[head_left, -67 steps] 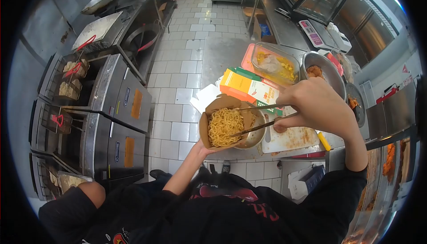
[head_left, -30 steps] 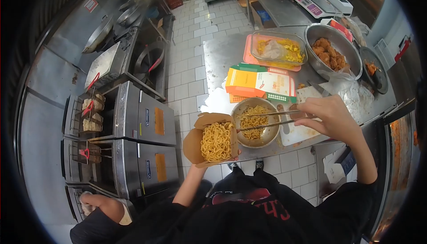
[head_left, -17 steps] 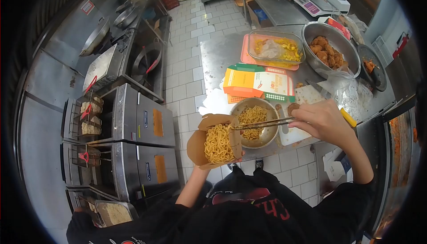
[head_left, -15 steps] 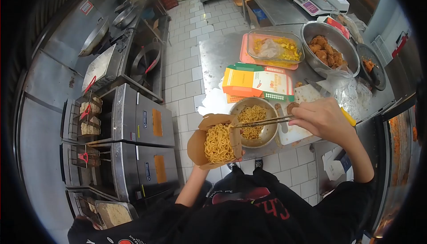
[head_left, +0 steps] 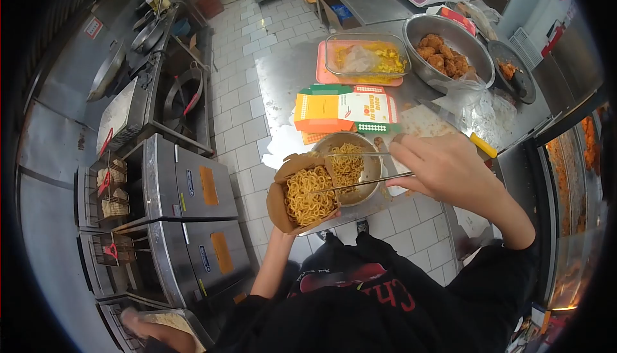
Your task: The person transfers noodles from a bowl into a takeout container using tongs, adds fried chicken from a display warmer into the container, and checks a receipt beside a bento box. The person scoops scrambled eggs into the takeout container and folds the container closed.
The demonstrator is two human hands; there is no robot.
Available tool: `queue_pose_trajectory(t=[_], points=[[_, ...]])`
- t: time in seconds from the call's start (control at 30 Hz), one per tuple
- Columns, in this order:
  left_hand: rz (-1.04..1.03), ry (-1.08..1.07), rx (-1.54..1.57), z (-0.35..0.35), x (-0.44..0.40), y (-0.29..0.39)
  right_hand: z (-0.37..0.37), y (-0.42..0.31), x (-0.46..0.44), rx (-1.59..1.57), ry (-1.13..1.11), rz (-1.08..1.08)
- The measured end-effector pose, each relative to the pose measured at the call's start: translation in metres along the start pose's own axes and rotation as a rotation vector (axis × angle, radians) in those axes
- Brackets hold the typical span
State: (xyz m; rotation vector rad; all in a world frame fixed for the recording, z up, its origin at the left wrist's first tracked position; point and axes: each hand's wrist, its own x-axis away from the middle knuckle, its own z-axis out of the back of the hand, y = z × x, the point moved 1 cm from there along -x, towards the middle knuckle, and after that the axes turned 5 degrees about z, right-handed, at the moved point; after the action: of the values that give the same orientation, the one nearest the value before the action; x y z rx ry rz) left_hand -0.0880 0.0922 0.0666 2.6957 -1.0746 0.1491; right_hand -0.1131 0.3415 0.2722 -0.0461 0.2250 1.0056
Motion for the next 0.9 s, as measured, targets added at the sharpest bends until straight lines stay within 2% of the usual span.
queue_pose_trajectory(t=[0.1,0.17,0.2,0.23,0.37,0.43,0.47,0.57,0.67,0.77,0.87,0.9], points=[[0.1,-0.039,0.05,0.003,0.002,0.002,-0.007,0.0,0.005,-0.073,0.047,-0.077],[-0.057,-0.024,-0.121,0.01,0.004,0.002,-0.008,0.001,0.006,-0.12,0.059,-0.113],[-0.111,-0.015,-0.175,0.013,0.006,0.003,-0.008,0.003,0.007,-0.229,0.038,-0.243],[-0.133,0.017,-0.216,0.016,0.01,0.005,-0.008,0.006,0.009,-0.337,0.017,-0.373],[-0.204,0.149,-0.271,0.041,0.027,0.009,-0.074,0.02,0.027,-0.464,0.117,-0.506],[-0.162,0.155,-0.27,0.06,0.039,0.01,-0.123,0.025,0.039,-0.251,-0.124,-0.463],[-0.141,0.158,-0.269,0.07,0.044,0.01,-0.142,0.025,0.037,-0.251,-0.133,-0.46],[-0.176,0.224,0.306,0.074,0.057,0.009,-0.188,0.029,0.022,-0.17,-0.273,-0.521],[-0.195,0.215,0.298,0.087,0.063,0.007,-0.219,0.032,0.005,-0.212,-0.297,-0.47],[-0.219,0.212,0.329,0.078,0.065,0.002,-0.237,0.028,0.002,-0.261,-0.438,-0.435],[-0.23,0.269,0.438,0.071,0.064,-0.004,-0.246,0.037,0.015,-0.331,-0.368,-0.429],[-0.229,0.231,0.464,0.07,0.064,-0.006,-0.249,0.043,0.025,-0.574,-0.28,-0.441]])
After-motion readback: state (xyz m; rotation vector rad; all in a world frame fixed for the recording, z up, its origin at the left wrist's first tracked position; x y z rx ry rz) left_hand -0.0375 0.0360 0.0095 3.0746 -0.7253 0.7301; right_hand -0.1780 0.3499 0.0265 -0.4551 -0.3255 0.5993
